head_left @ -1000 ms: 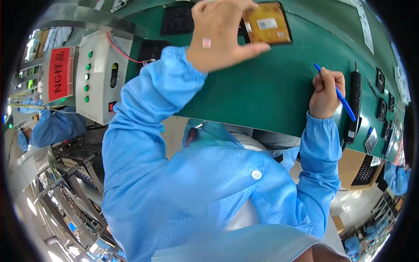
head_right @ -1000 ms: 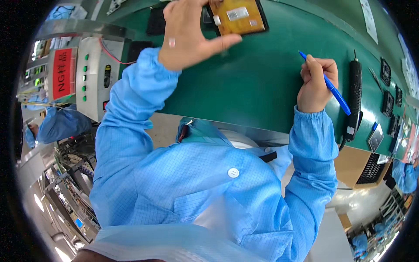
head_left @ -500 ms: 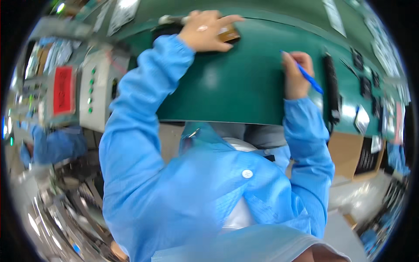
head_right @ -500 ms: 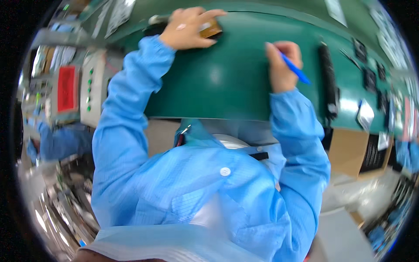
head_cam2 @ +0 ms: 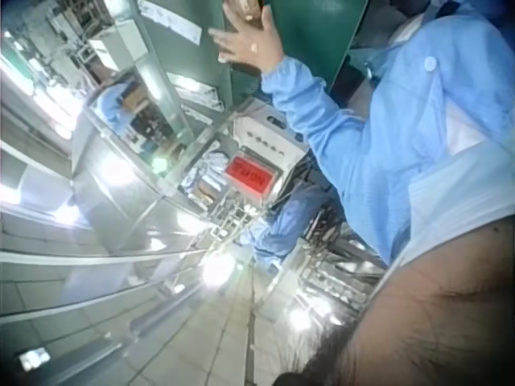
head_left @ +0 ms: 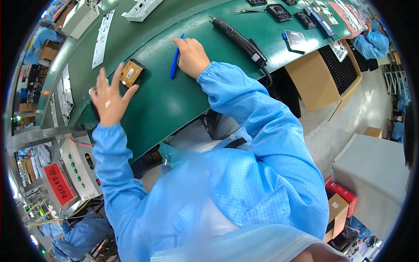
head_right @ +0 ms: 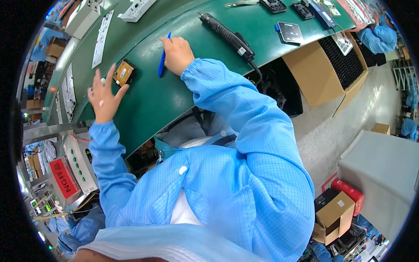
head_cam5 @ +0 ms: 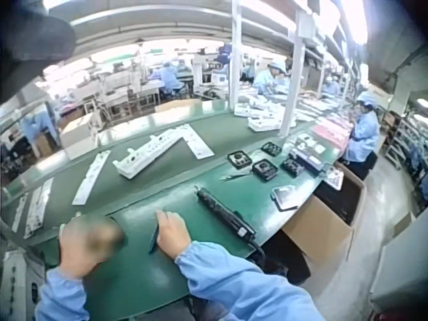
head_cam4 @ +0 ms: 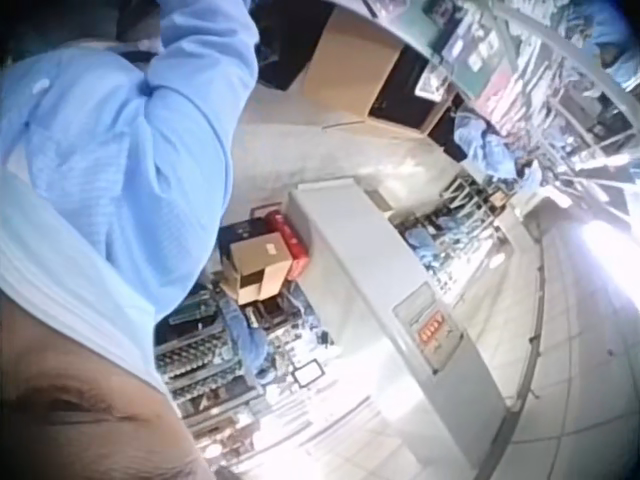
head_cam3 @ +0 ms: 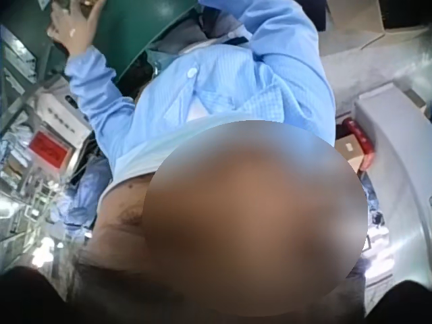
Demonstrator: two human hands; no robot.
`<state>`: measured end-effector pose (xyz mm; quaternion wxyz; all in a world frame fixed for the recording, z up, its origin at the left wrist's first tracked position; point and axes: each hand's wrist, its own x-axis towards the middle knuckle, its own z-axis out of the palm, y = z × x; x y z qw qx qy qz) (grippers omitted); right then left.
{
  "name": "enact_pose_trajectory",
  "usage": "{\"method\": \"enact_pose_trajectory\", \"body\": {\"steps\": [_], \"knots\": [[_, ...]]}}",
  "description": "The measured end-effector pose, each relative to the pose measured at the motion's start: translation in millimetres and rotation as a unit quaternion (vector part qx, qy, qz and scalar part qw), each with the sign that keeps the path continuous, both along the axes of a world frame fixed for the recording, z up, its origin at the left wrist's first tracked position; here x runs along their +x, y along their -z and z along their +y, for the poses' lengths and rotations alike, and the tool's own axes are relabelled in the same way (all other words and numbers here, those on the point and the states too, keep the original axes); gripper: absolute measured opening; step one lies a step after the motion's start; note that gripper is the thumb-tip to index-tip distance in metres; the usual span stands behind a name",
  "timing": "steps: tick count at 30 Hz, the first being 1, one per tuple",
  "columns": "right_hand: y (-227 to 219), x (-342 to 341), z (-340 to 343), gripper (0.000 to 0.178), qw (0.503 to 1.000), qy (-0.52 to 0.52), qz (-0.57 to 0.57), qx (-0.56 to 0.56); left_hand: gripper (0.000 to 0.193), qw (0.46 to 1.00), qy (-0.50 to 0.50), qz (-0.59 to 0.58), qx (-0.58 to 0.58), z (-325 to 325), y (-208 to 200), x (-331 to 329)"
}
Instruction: Assembling and testing an electronic control panel component on a production line.
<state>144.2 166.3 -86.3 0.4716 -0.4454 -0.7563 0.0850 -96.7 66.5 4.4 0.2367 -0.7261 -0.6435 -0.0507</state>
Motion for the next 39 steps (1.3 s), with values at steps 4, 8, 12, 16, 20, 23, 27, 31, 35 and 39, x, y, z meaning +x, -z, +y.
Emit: {"method": "enact_pose_trajectory", "body": {"steps": [4,8,12,16,20,23,27,31,35,39], "knots": [[-12,1,-11,0.043,0.998,0.033,-0.051,-0.031,0.066,0.979,-0.193,-0.057,-0.025,-79,8,-36],[-4,-14,-3,0.035,0.999,0.016,-0.04,-0.021,0.061,0.943,-0.324,-0.067,-0.042,-146,44,-69],[1,5,8,0.032,0.997,0.016,-0.054,-0.042,0.044,0.972,-0.198,-0.106,0.067,-141,47,-55],[6,20,8,0.036,0.995,-0.016,-0.053,-0.081,0.05,0.952,-0.269,-0.136,0.062,-154,65,-61],[-1,5,2,0.037,0.994,-0.012,-0.04,-0.102,0.064,0.917,-0.262,-0.292,0.07,-169,49,-54],[-7,-3,-9,0.032,0.998,-0.021,0.006,-0.052,0.075,0.867,-0.198,-0.432,0.15,-176,43,-50],[-17,-32,-54,0.023,0.985,-0.157,0.077,0.015,0.084,0.807,-0.087,-0.568,0.134,-186,32,-53],[-42,-98,-119,0.027,0.858,-0.383,0.164,-0.301,0.088,0.741,-0.024,-0.663,0.106,-199,22,-47],[-57,-143,-156,0.035,0.736,-0.484,0.15,-0.448,0.089,0.765,-0.009,-0.636,0.1,-220,18,-50],[-50,-166,-171,0.033,0.657,-0.506,0.166,-0.534,0.088,0.67,0.002,-0.733,0.113,-239,32,-57]]}}
